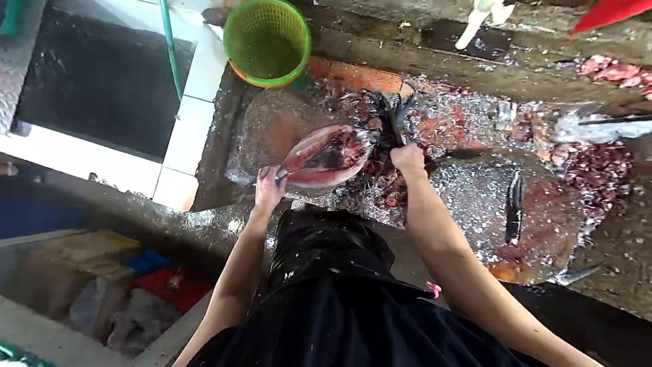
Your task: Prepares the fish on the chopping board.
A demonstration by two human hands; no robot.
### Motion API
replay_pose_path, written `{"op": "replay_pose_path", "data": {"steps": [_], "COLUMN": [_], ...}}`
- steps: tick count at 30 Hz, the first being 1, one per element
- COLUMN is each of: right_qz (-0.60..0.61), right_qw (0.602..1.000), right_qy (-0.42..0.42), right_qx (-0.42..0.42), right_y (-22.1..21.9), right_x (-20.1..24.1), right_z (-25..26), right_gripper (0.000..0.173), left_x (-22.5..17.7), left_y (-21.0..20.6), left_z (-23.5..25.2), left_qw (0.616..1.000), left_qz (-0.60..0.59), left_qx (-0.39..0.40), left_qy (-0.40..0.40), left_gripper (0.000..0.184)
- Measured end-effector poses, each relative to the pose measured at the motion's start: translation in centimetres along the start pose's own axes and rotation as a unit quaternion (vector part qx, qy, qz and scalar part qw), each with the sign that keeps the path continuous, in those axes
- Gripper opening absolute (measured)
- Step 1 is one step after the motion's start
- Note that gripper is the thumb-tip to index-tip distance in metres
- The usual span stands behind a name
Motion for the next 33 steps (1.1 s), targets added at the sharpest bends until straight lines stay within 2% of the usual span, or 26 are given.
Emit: {"op": "replay_pose_path", "data": {"steps": [1, 3, 6, 7, 9, 11, 15, 17, 19, 21, 24, 26, 27, 29, 30, 31, 33], "right_qz": [0.035, 0.121, 0.24, 0.249, 0.185, 0.148, 0.159, 0.037, -0.084, -0.055, 0.053, 0.066, 0.034, -0.094, -0.117, -0.112, -0.051], "right_qw": [0.999, 0.991, 0.958, 0.949, 0.948, 0.938, 0.885, 0.914, 0.954, 0.962, 0.923, 0.901, 0.912, 0.95, 0.955, 0.956, 0.947], "right_qy": [-0.004, 0.023, 0.137, 0.184, 0.256, 0.31, 0.423, 0.393, 0.287, 0.268, 0.357, 0.392, 0.38, 0.297, 0.272, 0.271, 0.315], "right_qx": [-0.018, -0.054, -0.074, -0.063, -0.037, -0.034, -0.109, -0.097, 0.009, 0.009, -0.136, -0.172, -0.148, -0.014, 0.024, 0.026, -0.029], "right_y": [0.4, 0.5, -3.0, -4.7, -7.8, -10.2, -13.7, -15.6, -16.2, -14.5, -13.0, -14.0, -15.0, -16.6, -16.7, -16.4, -14.7], "right_x": [-0.1, 0.4, 3.2, 4.9, 8.5, 11.8, 16.3, 16.6, 17.2, 18.2, 18.4, 18.3, 17.9, 17.9, 18.0, 18.1, 18.1], "right_z": [-0.7, -4.3, -12.9, -15.2, -18.8, -20.8, -21.7, -21.8, -21.6, -22.0, -23.5, -23.0, -22.7, -21.6, -21.3, -21.3, -21.9], "right_gripper": [0.056, 0.056, 0.059, 0.056, 0.054, 0.051, 0.047, 0.05, 0.059, 0.059, 0.046, 0.046, 0.049, 0.057, 0.058, 0.058, 0.052], "left_x": [0.6, 1.6, 2.3, 2.9, 3.8, 4.2, 4.9, 5.3, 5.5, 5.7, 5.8, 5.9, 5.9, 6.0, 6.0, 6.0, 6.0], "left_y": [0.0, 0.0, 0.0, -0.6, -1.3, -1.3, -0.8, -1.0, -1.2, -0.8, -0.2, -0.1, -0.4, -0.8, -0.7, -0.6, -0.3], "left_z": [-0.3, -0.9, -1.8, -1.6, -1.3, -1.2, -0.7, -0.7, -0.7, -0.3, -0.4, 0.0, -0.1, -0.1, -0.1, -0.1, 0.2], "left_qw": [1.0, 0.998, 0.996, 0.994, 0.99, 0.988, 0.987, 0.989, 0.99, 0.988, 0.987, 0.985, 0.986, 0.986, 0.987, 0.986, 0.987], "left_qz": [-0.006, -0.016, -0.031, -0.029, -0.03, -0.034, -0.043, -0.035, -0.029, -0.032, -0.057, -0.058, -0.049, -0.044, -0.043, -0.042, -0.042], "left_qx": [-0.016, -0.049, -0.066, -0.092, -0.128, -0.133, -0.116, -0.103, -0.095, -0.094, -0.079, -0.082, -0.083, -0.094, -0.093, -0.093, -0.087], "left_qy": [-0.007, -0.024, -0.042, -0.05, -0.057, -0.066, -0.1, -0.1, -0.1, -0.115, -0.129, -0.137, -0.135, -0.128, -0.126, -0.129, -0.128], "left_gripper": [0.037, 0.03, 0.027, 0.026, 0.022, 0.021, 0.02, 0.02, 0.019, 0.019, 0.019, 0.019, 0.019, 0.016, 0.016, 0.017, 0.018]}}
Point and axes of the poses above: each hand's wrist, its own z-axis towards the middle knuckle, its own y-axis out of the back of the hand, x = y × z, the point moved 3 cm from there along z, towards the middle knuckle, and after that the axes turned 3 degrees about x, right-handed, at the moved point
